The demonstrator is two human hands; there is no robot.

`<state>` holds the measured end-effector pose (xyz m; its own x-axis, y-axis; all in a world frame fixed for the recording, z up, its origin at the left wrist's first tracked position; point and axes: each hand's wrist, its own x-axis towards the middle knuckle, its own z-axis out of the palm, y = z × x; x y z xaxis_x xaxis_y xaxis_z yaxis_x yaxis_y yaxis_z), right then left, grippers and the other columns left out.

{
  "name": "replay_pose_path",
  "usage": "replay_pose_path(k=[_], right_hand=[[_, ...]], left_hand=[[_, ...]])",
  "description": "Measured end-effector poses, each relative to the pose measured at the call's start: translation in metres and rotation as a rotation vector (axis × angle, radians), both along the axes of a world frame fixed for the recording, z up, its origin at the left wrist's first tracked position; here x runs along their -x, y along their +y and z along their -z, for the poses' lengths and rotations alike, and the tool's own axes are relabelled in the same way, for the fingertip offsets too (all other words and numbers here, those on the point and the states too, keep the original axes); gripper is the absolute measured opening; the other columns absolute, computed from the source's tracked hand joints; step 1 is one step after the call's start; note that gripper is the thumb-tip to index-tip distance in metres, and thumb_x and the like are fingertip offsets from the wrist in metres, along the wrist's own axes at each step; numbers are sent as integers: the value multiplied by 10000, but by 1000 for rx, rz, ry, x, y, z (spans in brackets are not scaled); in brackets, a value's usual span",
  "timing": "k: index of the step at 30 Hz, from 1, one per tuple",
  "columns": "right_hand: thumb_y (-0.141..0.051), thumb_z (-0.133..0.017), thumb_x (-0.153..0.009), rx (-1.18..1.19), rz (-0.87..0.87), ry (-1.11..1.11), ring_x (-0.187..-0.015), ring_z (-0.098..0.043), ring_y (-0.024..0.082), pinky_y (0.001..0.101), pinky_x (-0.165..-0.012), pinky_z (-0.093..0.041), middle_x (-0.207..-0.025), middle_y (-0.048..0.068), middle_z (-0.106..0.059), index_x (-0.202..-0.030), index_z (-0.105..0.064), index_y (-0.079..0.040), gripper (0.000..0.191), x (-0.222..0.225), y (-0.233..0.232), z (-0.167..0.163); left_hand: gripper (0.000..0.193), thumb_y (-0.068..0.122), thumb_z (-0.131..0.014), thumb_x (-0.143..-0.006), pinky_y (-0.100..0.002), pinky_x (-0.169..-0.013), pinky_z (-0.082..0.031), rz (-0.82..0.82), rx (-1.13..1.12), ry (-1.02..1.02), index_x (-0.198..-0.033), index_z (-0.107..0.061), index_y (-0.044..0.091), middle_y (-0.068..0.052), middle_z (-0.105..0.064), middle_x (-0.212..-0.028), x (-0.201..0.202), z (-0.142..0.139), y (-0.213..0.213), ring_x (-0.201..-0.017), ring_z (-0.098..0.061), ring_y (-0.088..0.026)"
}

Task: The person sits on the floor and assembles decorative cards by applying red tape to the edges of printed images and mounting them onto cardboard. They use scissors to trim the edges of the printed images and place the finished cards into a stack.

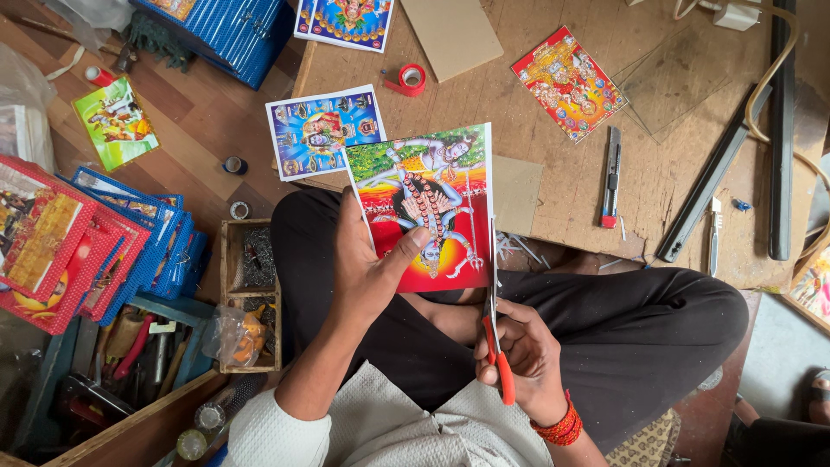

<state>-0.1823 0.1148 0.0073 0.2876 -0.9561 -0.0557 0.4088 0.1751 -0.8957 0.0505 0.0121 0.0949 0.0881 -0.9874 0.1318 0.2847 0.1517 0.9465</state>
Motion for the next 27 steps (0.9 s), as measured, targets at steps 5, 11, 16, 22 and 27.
replay_pose_path(k=[5, 11, 16, 22, 27], right_hand=[[-26, -896, -760, -26, -10, 1, -744, -677, 165, 282, -640, -581, -889, 133, -678, -1479, -431, 9, 857, 2, 1, 0], [-16, -899, -750, -46, 1, -2, -743, -679, 164, 287, -635, -584, -880, 135, -685, -1469, -442, 16, 853, 1, 3, 0], [1, -896, -735, -47, 5, 18, -761, -681, 163, 289, -643, -589, -881, 130, -684, -1464, -443, 24, 859, 1, 0, -3], [36, -892, -739, -11, 3, 44, -794, -678, 153, 281, -688, -586, -859, 113, -681, -1466, -458, 28, 846, 0, -4, -4], [44, -893, -732, -21, 9, 45, -746, -683, 152, 282, -650, -587, -822, 107, -684, -1452, -481, 26, 830, 2, -3, -1]], left_hand=[[541, 58, -748, -955, -341, -1047, -564, 0, 7, 20, -1391, -435, -9, -132, -641, -1296, 0, 1, 1, -1184, -654, -157], [534, 57, -753, -956, -351, -1042, -571, 9, -14, 29, -1385, -442, -15, -138, -650, -1284, 1, 1, 1, -1171, -662, -163], [546, 52, -748, -952, -349, -1051, -563, 5, -16, 41, -1396, -435, -8, -132, -643, -1296, 0, -3, -1, -1185, -655, -161], [543, 40, -748, -954, -356, -1054, -564, 15, -10, 47, -1397, -439, -12, -139, -648, -1298, -3, -8, -5, -1187, -660, -169], [572, 32, -749, -939, -360, -1050, -566, 18, -25, 56, -1410, -427, -10, -136, -643, -1304, -2, -9, -4, -1189, -658, -169]])
